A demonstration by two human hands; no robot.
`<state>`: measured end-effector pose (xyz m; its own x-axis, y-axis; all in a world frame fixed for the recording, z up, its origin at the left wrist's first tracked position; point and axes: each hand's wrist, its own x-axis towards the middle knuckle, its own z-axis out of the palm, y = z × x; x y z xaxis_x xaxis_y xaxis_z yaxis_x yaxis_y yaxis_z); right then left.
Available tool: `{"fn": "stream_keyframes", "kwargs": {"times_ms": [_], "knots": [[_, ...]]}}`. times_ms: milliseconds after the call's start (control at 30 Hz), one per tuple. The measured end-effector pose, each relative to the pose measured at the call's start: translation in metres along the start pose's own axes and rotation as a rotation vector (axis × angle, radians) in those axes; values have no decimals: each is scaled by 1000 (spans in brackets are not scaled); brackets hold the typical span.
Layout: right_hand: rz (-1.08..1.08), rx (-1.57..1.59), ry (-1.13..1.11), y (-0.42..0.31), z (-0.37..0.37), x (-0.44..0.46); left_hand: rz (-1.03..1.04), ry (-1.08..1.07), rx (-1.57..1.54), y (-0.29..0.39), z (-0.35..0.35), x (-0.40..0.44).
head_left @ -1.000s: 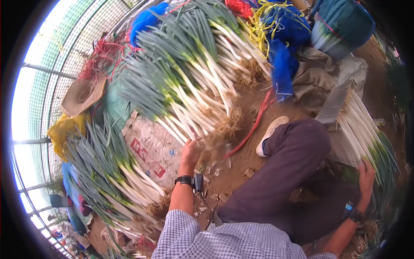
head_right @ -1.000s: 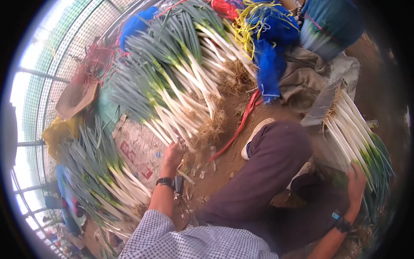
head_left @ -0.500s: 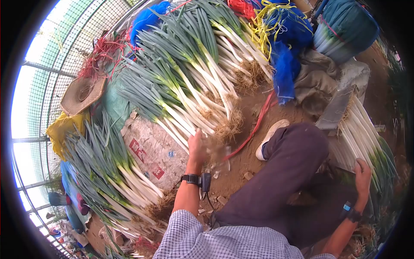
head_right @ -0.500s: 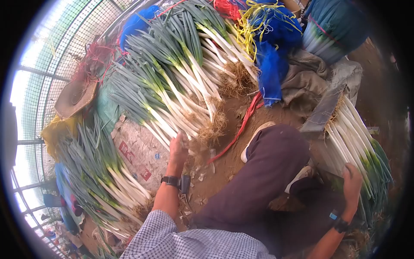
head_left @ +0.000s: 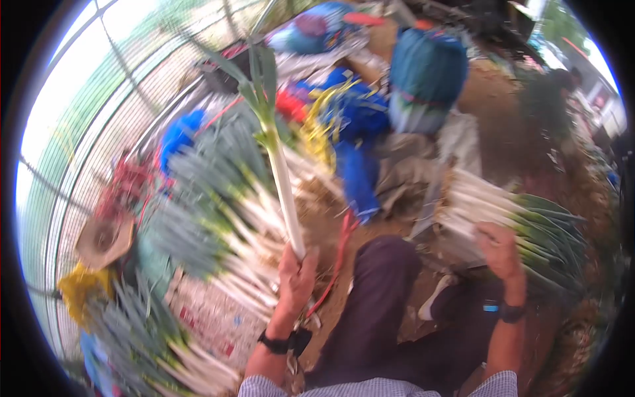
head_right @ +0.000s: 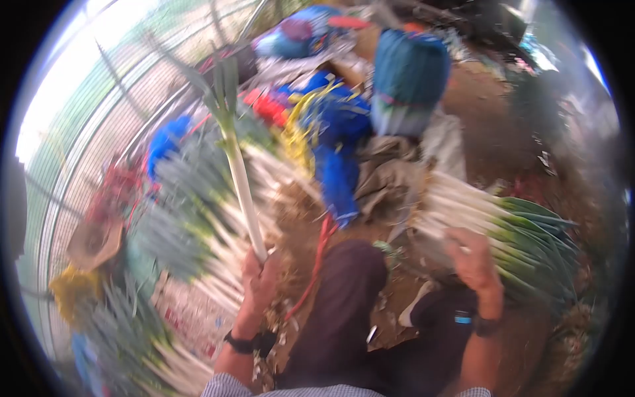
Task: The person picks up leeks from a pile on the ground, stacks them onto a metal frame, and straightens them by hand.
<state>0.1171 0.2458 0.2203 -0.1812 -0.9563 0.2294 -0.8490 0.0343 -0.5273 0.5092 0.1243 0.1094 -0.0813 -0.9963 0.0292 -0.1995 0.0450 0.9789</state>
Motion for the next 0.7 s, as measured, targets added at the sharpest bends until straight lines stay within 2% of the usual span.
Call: {"fn": "stream_keyframes", "kwargs": {"times_ms": [67,133,200,267,367,433,467,533,667,700], "knots": [[-107,41,23,-23,0,5,30,-1,124,12,10,-3],[-190,110,39,-33,1,4,42,-48,98,28,16,-7],[-274,206,73,-51,0,1,137,-127,227,53,18,-15],[-206,226,10,-52,-5,-5,191,-224,322,75,28,-21],[-365,89,291,-43,1,-10,163,-307,328,93,39,-33],[-341,62,269,-47,-7,-12,156,-358,398,110,41,-37],[-270,102,207,-41,-7,-13,343,-379,297,102,42,-35],[-130,269,118,-30,-2,-10,337,-416,113,90,50,-34],[56,938,60,-24,15,-2,567,-429,130,86,70,-25],[38,964,116,-28,17,0,600,-400,89,87,81,-26]]}}
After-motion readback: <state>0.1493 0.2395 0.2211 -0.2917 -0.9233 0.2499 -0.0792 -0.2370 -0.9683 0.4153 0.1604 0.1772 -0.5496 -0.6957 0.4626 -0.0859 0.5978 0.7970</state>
